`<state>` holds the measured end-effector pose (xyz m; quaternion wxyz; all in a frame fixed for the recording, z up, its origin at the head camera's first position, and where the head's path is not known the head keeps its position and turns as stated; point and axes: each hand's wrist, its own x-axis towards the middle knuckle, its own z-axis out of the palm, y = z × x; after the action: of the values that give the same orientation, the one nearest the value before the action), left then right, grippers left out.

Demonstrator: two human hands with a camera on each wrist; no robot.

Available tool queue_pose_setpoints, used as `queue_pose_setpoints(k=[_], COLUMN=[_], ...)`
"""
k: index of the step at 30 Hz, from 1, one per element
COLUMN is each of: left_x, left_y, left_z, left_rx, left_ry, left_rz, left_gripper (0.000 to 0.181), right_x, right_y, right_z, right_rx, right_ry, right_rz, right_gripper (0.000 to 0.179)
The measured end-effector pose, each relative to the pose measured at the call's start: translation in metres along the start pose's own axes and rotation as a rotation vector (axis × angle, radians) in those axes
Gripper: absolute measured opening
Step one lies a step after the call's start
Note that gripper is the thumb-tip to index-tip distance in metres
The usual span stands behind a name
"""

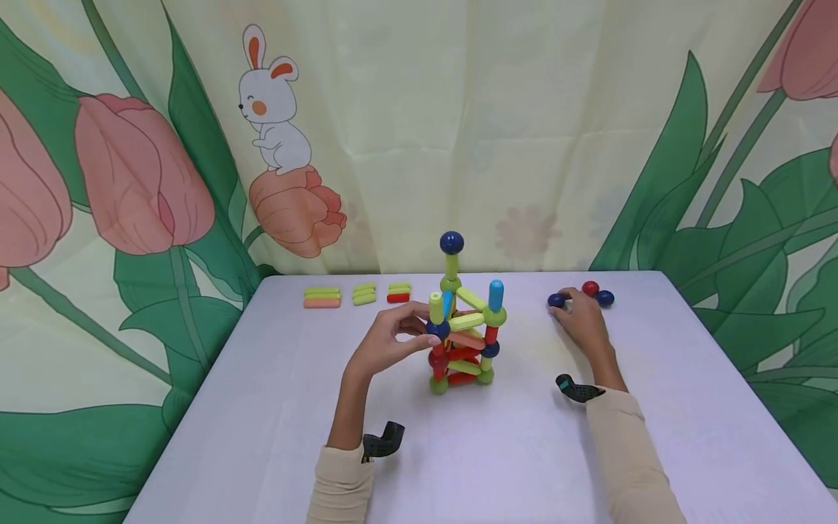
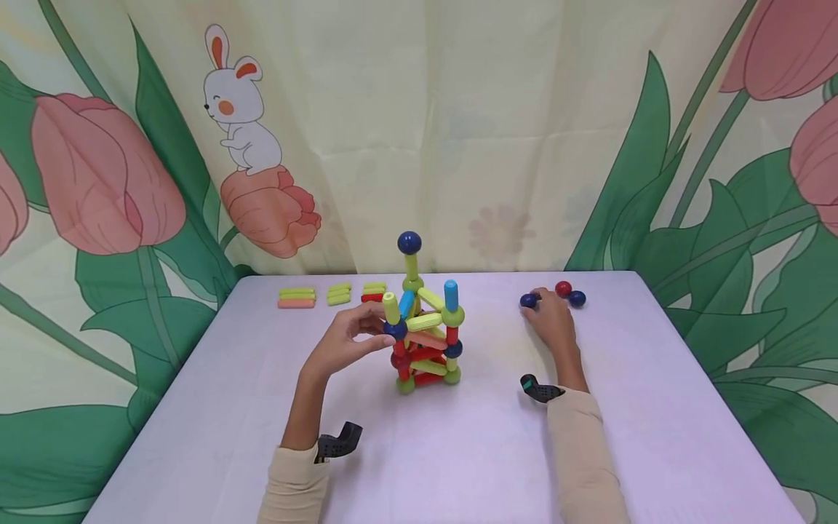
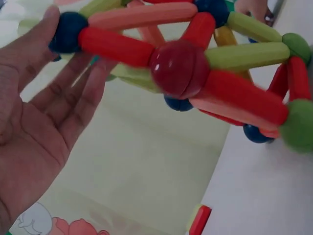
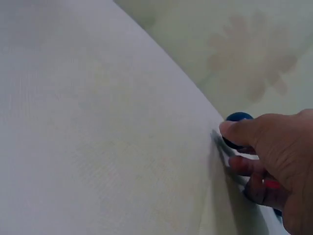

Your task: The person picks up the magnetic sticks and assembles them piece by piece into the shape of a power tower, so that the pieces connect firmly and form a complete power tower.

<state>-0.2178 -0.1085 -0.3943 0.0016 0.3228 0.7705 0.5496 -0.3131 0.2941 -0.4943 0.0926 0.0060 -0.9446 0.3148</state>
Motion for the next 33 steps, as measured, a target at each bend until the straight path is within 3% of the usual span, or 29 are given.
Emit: queue_pose_setpoints(k=[2,4,8,10,12,14,16,19,24,28,33], left_x=[-0.002,-0.002,0.004,0.008,0.011,0.011,0.011,0.010,0.012,0.012,0.012], left_y=[0.000,0.000,-0.006,-0.009,-0.013,-0.016,-0.019,-0.025,-0.032,-0.035,-0.040], left_z=[-0.001,0.000,0.008,0.013,0.016,0.018,0.018,0.018,0.019,0.019,0.020], left_rx=[-0.067,-0.129,-0.170,-0.146,-0.148,-0.185,-0.252,-0.306,-0.253,-0.240,-0.234], left_ry=[-0.025,0.007,0.214,0.268,0.246,0.171,0.109,0.065,0.069,0.076,0.061], left_rz=[0.015,0.009,-0.057,-0.101,-0.136,-0.163,-0.188,-0.199,-0.198,-0.204,-0.209], left_gripper=[0.028,0.019,0.021,0.033,0.048,0.060,0.064,0.067,0.057,0.048,0.042], right_x=[-0.002,-0.002,-0.003,-0.006,-0.011,-0.017,-0.024,-0.034,-0.047,-0.052,-0.056], right_y=[-0.003,-0.009,-0.032,-0.048,-0.066,-0.084,-0.103,-0.130,-0.168,-0.185,-0.190], right_z=[0.000,-0.002,-0.011,-0.018,-0.028,-0.039,-0.050,-0.063,-0.076,-0.076,-0.071], right_rx=[0.074,0.163,0.350,0.430,0.485,0.545,0.616,0.748,0.865,0.851,0.854], right_ry=[-0.026,-0.052,-0.056,-0.045,-0.040,-0.042,-0.045,-0.054,-0.074,-0.083,-0.099], right_rz=[0.004,0.013,-0.010,-0.051,-0.094,-0.149,-0.211,-0.318,-0.472,-0.518,-0.550], right_gripper=[0.048,0.050,0.052,0.052,0.050,0.046,0.041,0.033,0.029,0.029,0.030])
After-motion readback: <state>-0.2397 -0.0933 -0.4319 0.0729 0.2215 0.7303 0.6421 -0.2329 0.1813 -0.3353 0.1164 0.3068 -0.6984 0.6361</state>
